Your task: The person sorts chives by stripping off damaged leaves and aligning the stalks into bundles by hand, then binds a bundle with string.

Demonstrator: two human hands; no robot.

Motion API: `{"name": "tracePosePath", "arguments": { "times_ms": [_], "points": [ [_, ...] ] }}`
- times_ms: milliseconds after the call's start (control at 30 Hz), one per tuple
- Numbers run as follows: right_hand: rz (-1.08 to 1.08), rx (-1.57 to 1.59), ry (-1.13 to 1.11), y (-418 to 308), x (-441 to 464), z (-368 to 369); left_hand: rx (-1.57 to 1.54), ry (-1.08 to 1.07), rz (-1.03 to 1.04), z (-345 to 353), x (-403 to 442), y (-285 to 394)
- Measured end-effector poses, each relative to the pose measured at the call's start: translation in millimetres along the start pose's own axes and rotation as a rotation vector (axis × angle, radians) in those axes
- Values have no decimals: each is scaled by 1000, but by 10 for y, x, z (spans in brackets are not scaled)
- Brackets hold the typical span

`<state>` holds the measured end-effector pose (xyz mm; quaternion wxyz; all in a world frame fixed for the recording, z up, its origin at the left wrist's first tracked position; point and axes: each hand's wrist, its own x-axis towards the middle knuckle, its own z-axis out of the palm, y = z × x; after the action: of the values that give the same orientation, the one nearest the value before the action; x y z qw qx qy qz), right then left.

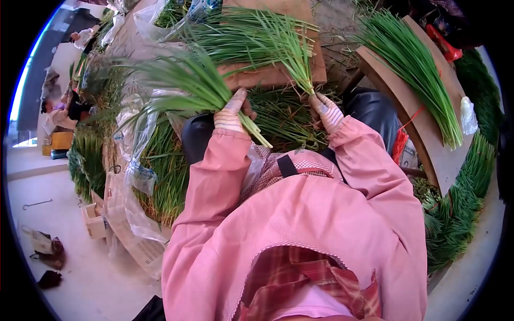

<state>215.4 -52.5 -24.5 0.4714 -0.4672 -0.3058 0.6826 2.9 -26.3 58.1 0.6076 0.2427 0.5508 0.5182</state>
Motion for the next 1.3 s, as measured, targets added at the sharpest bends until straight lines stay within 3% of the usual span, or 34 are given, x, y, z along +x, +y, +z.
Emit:
{"name": "tracePosePath", "arguments": {
  "times_ms": [100, 200, 300, 400, 500, 600, 633, 667, 733, 833, 900, 1000, 1100, 1167, 1233, 1300],
  "points": [
    [-72, -122, -97, -15, -90, -54, 79, -150, -64, 114, 61, -49],
    [-122, -218, -202, -53, -199, 23, 137, -162, -74, 128, 168, -125],
    [-205, -380, -314, 13, -228, -2, -11, -320, -211, 138, 172, -147],
    [-127, -416, -424, -119, -271, 73, 65, -448, -287, 215, 160, -182],
    [5, -449, -472, -330, -313, 50, -19, -335, -246, 322, 49, -178],
    [-153, -594, -433, -336, -97, 9, 103, -361, -236, 255, 140, -252],
    [-232, -566, -346, -293, -19, 72, 144, -406, -211, 280, 115, -250],
    [-210, -366, -331, -254, 17, 128, 141, -403, -107, 315, 62, -264],
    [-134, 15, -261, -401, -57, 343, 102, -386, -84, 313, 58, -308],
    [-132, 243, -187, -277, -14, 473, 49, -362, -37, 301, 26, -316],
    [-159, 340, -151, -205, 37, 516, -10, -200, -32, 326, 15, -336],
    [-211, 545, -92, -184, 86, 536, -127, -201, -67, 306, 75, -306],
    [-265, 503, -64, -204, 105, 624, -191, -154, -110, 258, 132, -309],
    [-153, 475, 20, -310, 51, 682, -210, -94, -169, 248, 154, -326],
    [-310, 149, -126, -279, 164, 654, -236, -71, -151, 286, 92, -271],
    [-342, 125, -117, -258, 198, 704, -250, -81, -150, 278, 96, -236]
  ]
}}
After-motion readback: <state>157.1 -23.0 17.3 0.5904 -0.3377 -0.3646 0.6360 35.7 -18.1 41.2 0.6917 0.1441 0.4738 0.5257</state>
